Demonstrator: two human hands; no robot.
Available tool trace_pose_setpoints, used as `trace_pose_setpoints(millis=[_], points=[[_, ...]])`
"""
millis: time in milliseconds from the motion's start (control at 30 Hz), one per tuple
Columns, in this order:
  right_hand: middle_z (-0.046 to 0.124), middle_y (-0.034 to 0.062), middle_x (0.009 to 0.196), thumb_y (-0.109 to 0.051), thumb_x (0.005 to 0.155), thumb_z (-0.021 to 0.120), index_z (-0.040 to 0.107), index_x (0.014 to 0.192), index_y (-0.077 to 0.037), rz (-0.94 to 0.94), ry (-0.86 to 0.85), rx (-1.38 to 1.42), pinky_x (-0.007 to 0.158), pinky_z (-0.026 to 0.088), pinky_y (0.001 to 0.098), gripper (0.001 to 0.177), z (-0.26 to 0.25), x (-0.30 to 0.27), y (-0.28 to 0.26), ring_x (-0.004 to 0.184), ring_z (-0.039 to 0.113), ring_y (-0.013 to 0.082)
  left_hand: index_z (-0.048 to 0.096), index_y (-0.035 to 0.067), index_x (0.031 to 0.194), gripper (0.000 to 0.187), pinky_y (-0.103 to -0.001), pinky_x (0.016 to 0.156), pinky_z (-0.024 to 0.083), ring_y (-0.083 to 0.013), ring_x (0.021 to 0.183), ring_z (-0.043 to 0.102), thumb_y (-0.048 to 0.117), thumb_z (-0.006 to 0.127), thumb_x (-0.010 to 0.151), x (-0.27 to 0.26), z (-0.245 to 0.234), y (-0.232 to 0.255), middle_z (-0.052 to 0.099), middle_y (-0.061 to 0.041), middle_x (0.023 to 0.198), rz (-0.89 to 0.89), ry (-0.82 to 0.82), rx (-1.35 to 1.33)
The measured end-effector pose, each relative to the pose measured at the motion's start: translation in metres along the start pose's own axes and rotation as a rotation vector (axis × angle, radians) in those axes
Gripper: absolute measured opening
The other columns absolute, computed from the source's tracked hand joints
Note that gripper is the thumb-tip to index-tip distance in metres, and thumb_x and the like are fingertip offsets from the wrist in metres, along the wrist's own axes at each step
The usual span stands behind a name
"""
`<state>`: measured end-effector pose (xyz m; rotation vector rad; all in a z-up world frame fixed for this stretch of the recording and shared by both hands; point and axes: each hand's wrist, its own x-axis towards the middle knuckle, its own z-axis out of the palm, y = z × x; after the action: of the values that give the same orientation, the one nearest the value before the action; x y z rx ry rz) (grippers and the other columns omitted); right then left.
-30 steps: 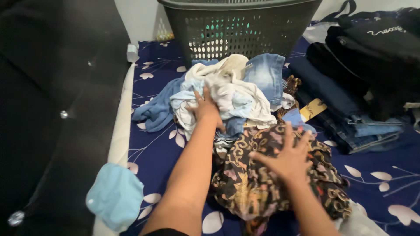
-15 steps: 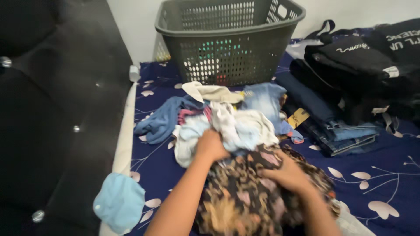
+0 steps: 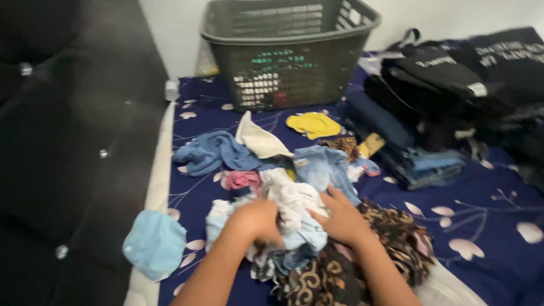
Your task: The person folds various clothing items, including shirts, pants, and socks, on a bed. They pick up each item, fold it neatly, and place it into a growing stack.
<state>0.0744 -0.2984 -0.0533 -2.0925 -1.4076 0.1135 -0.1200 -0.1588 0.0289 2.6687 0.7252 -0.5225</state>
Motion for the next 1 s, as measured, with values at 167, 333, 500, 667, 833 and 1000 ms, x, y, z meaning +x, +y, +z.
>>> trace_pose_setpoints(millis=[167,333,500,667,833,1000], points=[[0.042,0.0299,0.15,-0.045,0.08,0.079,0.065,0.131,-0.009,0.039,-0.056,0.058,0.111,0.04,0.0436,0.065,-0.005,-0.002,0.005,0.138,0.045,0.0433,0.078,0.02,0.102,0.029,-0.05,0.085,0.058,-0.035,0.096,0.073,0.028,0.066,0.077,0.096,-0.096,0.077,0.076,-0.012,0.098,0.199,0.652,-0.149],[0.044,0.0252,0.15,-0.045,0.078,0.081,0.069,0.13,-0.011,0.191,-0.081,0.2,0.108,0.041,0.0424,0.064,-0.017,-0.002,0.004,0.135,0.048,0.0394,0.057,0.025,0.139,0.062,-0.051,0.107,0.046,-0.0328,0.132,0.054,0.038,0.072,0.081,0.222,-0.124,0.11,0.055,-0.01,0.144,0.04,0.558,-0.043],[0.079,0.0072,0.108,-0.034,0.085,0.07,0.069,0.128,-0.018,0.392,0.293,0.275,0.097,0.052,0.0393,0.046,-0.033,0.009,0.026,0.099,0.072,0.0242,0.036,0.026,0.154,0.087,-0.059,0.115,0.031,-0.033,0.15,0.029,0.038,0.08,0.08,0.335,-0.067,0.091,0.029,-0.007,0.163,-0.113,0.528,0.05],[0.073,0.0031,0.114,-0.026,0.087,0.068,0.052,0.14,-0.018,0.443,0.563,0.234,0.102,0.035,0.0488,0.056,-0.03,0.015,0.056,0.088,0.067,0.021,0.032,0.029,0.154,0.082,-0.064,0.114,0.023,-0.0328,0.15,0.026,0.03,0.075,0.084,0.431,0.001,0.053,0.03,-0.004,0.163,-0.185,0.675,0.147],[0.066,0.0077,0.127,-0.029,0.088,0.068,0.046,0.145,-0.016,0.397,0.53,0.258,0.103,0.031,0.0496,0.063,-0.023,0.016,0.063,0.087,0.065,0.0225,0.054,0.022,0.147,0.052,-0.068,0.12,0.021,-0.0319,0.147,0.041,0.024,0.063,0.096,0.465,0.014,0.014,0.054,-0.006,0.15,-0.303,0.665,0.133],[0.064,0.0109,0.129,-0.027,0.086,0.069,0.051,0.143,-0.017,0.467,0.516,0.293,0.096,0.044,0.0415,0.06,-0.026,0.015,0.064,0.098,0.066,0.0271,0.077,0.019,0.119,0.025,-0.071,0.12,0.024,-0.0341,0.142,0.052,0.018,0.06,0.101,0.462,-0.007,-0.002,0.071,-0.007,0.13,-0.396,0.736,0.107]])
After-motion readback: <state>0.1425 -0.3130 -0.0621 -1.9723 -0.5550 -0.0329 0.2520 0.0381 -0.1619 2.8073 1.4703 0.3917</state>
